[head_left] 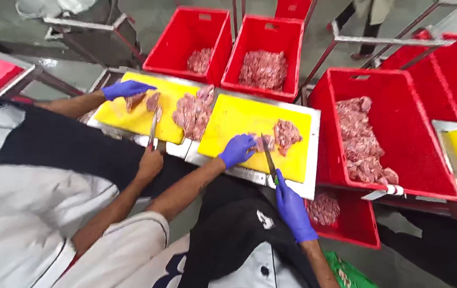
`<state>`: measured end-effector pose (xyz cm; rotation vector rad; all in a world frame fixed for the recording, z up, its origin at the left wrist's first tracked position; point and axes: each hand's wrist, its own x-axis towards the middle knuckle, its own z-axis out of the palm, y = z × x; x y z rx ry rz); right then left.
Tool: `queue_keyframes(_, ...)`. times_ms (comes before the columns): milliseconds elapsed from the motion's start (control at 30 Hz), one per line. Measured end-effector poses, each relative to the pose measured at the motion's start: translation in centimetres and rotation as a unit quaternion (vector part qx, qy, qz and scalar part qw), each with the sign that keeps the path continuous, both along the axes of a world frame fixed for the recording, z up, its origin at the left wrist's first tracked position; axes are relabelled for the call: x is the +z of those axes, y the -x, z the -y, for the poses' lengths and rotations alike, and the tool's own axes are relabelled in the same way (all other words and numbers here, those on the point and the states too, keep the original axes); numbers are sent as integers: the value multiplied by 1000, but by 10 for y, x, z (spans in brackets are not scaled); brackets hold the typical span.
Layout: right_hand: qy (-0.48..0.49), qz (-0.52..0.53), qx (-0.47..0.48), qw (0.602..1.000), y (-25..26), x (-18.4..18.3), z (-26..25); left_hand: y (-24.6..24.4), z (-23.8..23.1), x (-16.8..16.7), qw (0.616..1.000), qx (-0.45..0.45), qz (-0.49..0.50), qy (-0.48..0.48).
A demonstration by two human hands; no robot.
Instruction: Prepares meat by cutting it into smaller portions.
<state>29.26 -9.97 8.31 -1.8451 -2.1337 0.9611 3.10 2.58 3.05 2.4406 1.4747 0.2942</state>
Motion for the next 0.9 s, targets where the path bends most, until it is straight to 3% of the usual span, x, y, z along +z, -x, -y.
queue_keyframes(100, -5, -6, 0, 1000, -6, 2, -4, -4, -7, 0, 998, -3, -37, -53)
queue_keyframes(367, 5, -67, -42, 997, -37, 8, 2, 9, -19, 8, 995, -56, 51, 64)
queue_keyframes(467, 1, -83, -49, 995, -36, 4, 2, 13, -13, 3, 996, -71, 37, 47)
queue_keyframes(700, 21, -136, -53, 989, -29, -6, 1, 24, -13, -4, 993, -57, 105, 1)
queue_keyframes(900, 25, -125, -91, 988, -33, 2, 10, 20, -52, 42, 981, 44, 136, 135)
